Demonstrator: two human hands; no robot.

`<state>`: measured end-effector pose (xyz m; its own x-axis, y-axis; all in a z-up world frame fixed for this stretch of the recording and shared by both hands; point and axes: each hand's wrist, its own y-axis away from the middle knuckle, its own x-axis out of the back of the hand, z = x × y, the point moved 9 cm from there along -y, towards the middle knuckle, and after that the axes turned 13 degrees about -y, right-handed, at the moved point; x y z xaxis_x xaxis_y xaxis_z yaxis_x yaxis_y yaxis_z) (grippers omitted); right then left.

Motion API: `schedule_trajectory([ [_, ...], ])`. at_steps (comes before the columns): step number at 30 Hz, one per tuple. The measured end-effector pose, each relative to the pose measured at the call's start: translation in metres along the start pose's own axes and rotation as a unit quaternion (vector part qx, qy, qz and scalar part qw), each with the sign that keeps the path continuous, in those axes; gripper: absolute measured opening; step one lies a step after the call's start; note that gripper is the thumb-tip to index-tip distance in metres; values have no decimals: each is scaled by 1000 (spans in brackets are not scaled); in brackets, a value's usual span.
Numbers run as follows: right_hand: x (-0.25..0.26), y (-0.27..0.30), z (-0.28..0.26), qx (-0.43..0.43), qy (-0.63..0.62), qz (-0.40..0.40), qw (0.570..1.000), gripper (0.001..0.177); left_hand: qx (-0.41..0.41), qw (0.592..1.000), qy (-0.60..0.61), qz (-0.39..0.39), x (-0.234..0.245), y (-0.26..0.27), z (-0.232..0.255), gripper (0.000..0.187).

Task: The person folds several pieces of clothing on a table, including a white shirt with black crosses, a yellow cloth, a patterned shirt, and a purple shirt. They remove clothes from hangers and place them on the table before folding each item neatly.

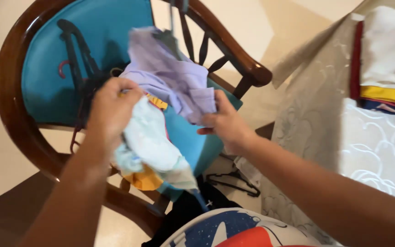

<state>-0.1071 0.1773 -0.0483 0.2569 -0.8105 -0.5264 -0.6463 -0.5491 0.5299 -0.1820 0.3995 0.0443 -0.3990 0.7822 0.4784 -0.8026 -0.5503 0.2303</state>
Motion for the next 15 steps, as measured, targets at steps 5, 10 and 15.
schedule_trajectory([
  [5,-37,56,-46,384,383,-110,833,50,-51,997,55,20,-34,-14,34,38],
  [10,-29,122,-93,427,451,-65,781,37,-27,977,200,-70,-70,-4,75,40],
  [15,57,179,-113,382,295,32,875,18,-74,945,290,-130,-151,31,158,35],
])
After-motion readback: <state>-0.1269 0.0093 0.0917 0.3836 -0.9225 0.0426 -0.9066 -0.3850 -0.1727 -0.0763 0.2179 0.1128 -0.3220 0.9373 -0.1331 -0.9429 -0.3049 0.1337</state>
